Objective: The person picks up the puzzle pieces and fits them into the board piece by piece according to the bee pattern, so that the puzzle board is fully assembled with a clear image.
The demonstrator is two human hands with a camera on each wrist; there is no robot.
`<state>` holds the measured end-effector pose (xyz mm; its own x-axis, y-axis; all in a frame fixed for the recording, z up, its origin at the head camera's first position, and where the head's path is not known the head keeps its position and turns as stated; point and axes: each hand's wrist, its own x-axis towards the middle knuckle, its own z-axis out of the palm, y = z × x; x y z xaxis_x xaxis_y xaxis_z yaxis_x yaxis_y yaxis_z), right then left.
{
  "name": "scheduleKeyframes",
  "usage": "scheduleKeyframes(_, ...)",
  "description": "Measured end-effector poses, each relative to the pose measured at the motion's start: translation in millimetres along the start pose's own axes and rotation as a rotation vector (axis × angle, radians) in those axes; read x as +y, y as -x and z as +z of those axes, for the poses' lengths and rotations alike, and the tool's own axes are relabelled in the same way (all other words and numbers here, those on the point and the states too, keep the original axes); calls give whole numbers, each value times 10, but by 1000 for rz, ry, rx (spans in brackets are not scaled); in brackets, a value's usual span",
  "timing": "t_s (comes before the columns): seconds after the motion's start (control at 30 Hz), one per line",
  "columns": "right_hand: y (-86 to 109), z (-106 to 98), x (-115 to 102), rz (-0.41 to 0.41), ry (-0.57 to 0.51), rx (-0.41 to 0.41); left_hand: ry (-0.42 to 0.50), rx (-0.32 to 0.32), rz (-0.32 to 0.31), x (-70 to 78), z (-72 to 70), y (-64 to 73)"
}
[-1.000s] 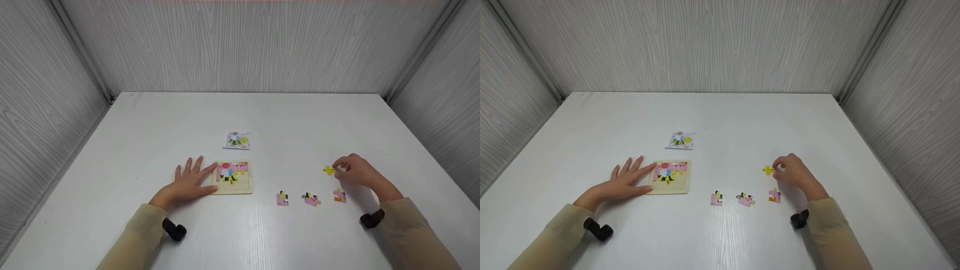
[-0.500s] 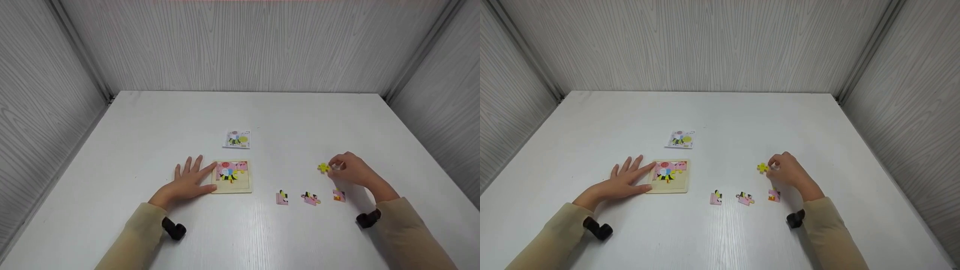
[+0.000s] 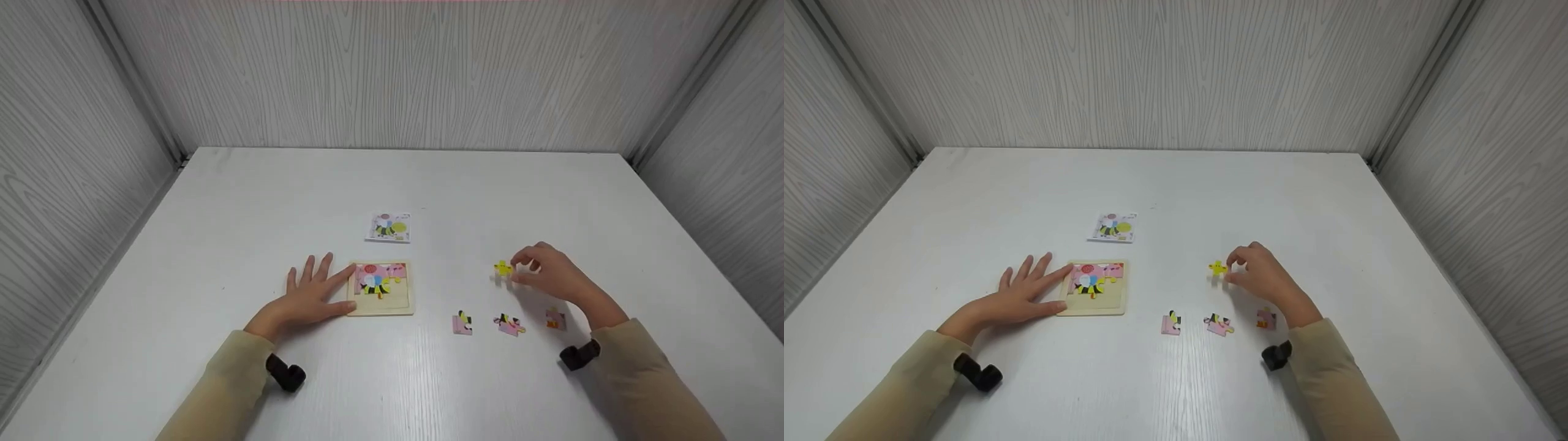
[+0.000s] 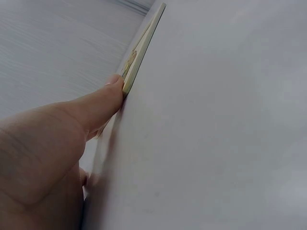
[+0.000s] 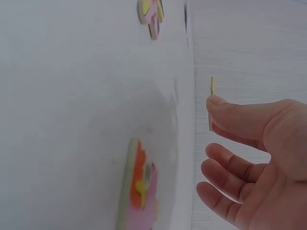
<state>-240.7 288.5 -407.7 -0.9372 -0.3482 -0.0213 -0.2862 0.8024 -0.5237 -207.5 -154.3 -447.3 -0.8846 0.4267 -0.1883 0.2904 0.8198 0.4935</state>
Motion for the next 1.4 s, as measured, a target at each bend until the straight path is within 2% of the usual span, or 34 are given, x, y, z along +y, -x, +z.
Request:
scheduleKeyframes(0.7, -282, 265, -648, -170, -35, -26, -24, -3, -12, -20, 21, -21)
scheduleKeyframes(1.07, -413, 471, -955, -152, -4, -82, -24, -3, -10, -6, 0, -27)
scheduleKeyframes(1.4, -507, 680, -1147, -142, 2, -129, -33, -3, -15, 1, 0, -23)
